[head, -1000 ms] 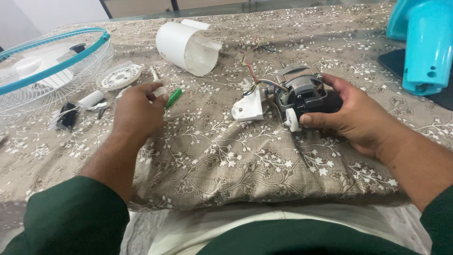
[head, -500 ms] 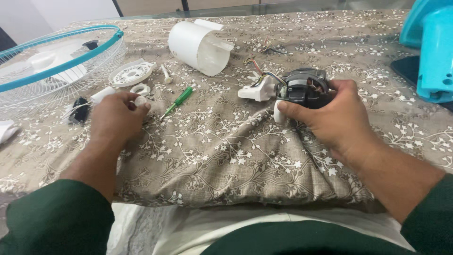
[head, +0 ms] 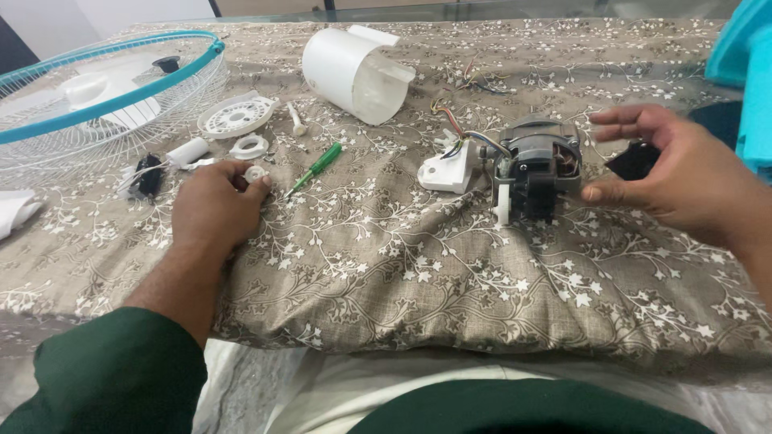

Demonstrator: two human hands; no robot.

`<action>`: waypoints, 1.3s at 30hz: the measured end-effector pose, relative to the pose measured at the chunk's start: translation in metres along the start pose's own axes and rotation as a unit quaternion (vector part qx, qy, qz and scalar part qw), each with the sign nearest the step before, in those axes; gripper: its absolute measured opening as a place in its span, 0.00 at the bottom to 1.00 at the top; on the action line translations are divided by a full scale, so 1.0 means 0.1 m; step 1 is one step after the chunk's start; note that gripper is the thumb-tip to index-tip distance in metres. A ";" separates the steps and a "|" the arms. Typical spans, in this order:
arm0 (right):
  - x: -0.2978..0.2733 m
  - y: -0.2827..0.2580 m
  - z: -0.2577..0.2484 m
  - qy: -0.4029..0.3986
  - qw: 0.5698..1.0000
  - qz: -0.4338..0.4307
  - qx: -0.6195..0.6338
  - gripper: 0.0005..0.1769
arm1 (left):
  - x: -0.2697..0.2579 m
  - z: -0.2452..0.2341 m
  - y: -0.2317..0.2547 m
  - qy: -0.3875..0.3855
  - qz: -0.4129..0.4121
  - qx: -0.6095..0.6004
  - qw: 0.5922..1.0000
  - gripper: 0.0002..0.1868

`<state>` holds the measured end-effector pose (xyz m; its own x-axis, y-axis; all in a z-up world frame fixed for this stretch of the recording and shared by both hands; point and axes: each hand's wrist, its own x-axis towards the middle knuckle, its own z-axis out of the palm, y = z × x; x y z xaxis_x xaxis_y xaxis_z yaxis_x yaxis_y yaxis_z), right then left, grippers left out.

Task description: The person reassembles an electric fan motor by hand, connecting wires, attaching a black plastic housing, inserting a white plastic component, and securing parts with a green screwdriver. The workspace contains disassembled fan parts and tools on a patterned tablecloth.

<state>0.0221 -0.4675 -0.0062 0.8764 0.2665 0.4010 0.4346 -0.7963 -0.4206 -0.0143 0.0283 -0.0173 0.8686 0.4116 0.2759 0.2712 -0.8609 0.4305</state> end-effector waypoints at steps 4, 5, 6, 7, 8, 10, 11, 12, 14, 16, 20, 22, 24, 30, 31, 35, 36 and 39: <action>0.16 -0.01 -0.04 -0.036 0.996 -0.015 -0.076 0.60 | 0.00 0.02 -0.03 0.015 0.005 -0.010 1.000 0.20; 0.21 -0.03 -0.04 -0.021 0.990 -0.098 -0.102 0.57 | 0.00 0.02 -0.03 0.020 0.009 -0.013 1.000 0.20; 0.23 -0.05 -0.03 -0.006 0.975 -0.180 -0.129 0.55 | 0.00 0.03 -0.04 0.022 0.008 -0.014 1.000 0.20; 0.24 -0.07 -0.02 -0.016 0.983 -0.144 -0.116 0.54 | 0.00 0.03 -0.04 0.024 0.007 -0.016 1.000 0.20; 0.24 -0.09 0.00 -0.027 0.988 -0.109 -0.104 0.54 | 0.00 0.04 -0.05 0.025 0.005 -0.017 1.000 0.20; 0.22 -0.11 0.01 -0.042 0.994 -0.036 -0.090 0.52 | 0.01 0.04 -0.05 0.022 0.003 -0.015 1.000 0.21; 0.20 -0.13 0.02 -0.047 0.995 -0.001 -0.087 0.51 | 0.01 0.04 -0.05 0.021 0.000 -0.013 1.000 0.21; 0.18 -0.15 0.02 -0.051 0.995 0.034 -0.085 0.49 | 0.00 0.04 -0.05 0.020 -0.001 -0.019 1.000 0.20; 0.15 -0.20 0.05 0.002 0.996 -0.038 -0.087 0.49 | 0.00 0.04 -0.05 0.020 -0.004 -0.030 0.999 0.20; 0.12 -0.27 0.08 0.044 0.990 -0.071 -0.112 0.49 | 0.00 0.04 -0.04 0.022 -0.003 -0.031 0.999 0.21; 0.09 -0.44 0.24 0.108 0.975 -0.059 -0.187 0.45 | 0.00 0.03 -0.05 0.023 -0.002 -0.026 0.999 0.23; 0.10 -0.52 0.27 0.127 0.970 -0.053 -0.198 0.42 | 0.00 0.03 -0.04 0.020 -0.001 -0.026 0.999 0.23; 0.12 -0.60 0.29 0.132 0.970 -0.052 -0.198 0.37 | 0.00 0.02 -0.03 0.012 -0.009 -0.023 1.000 0.23; 0.20 -0.79 0.36 0.140 0.976 -0.026 -0.164 0.33 | -0.01 0.02 -0.02 0.008 -0.011 -0.013 1.000 0.24; 0.21 -0.81 0.37 0.143 0.976 -0.038 -0.160 0.33 | -0.01 0.02 -0.02 0.007 -0.012 -0.016 1.000 0.24; 0.17 -0.87 0.39 0.148 0.974 -0.067 -0.155 0.35 | -0.01 0.01 -0.02 0.005 -0.013 -0.018 1.000 0.24; 0.16 -0.87 0.39 0.147 0.974 -0.070 -0.156 0.35 | -0.01 0.00 -0.01 0.012 -0.014 -0.029 0.999 0.23; 0.12 -0.85 0.36 0.130 0.977 -0.056 -0.161 0.35 | -0.08 -0.05 0.05 0.056 0.023 -0.046 0.997 0.20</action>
<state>0.0026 -0.3770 0.0051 0.7267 0.2479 0.6406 0.3999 -0.9110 -0.1011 -0.0224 0.0221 -0.0127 0.8262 0.4072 0.3894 0.1877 -0.8506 0.4912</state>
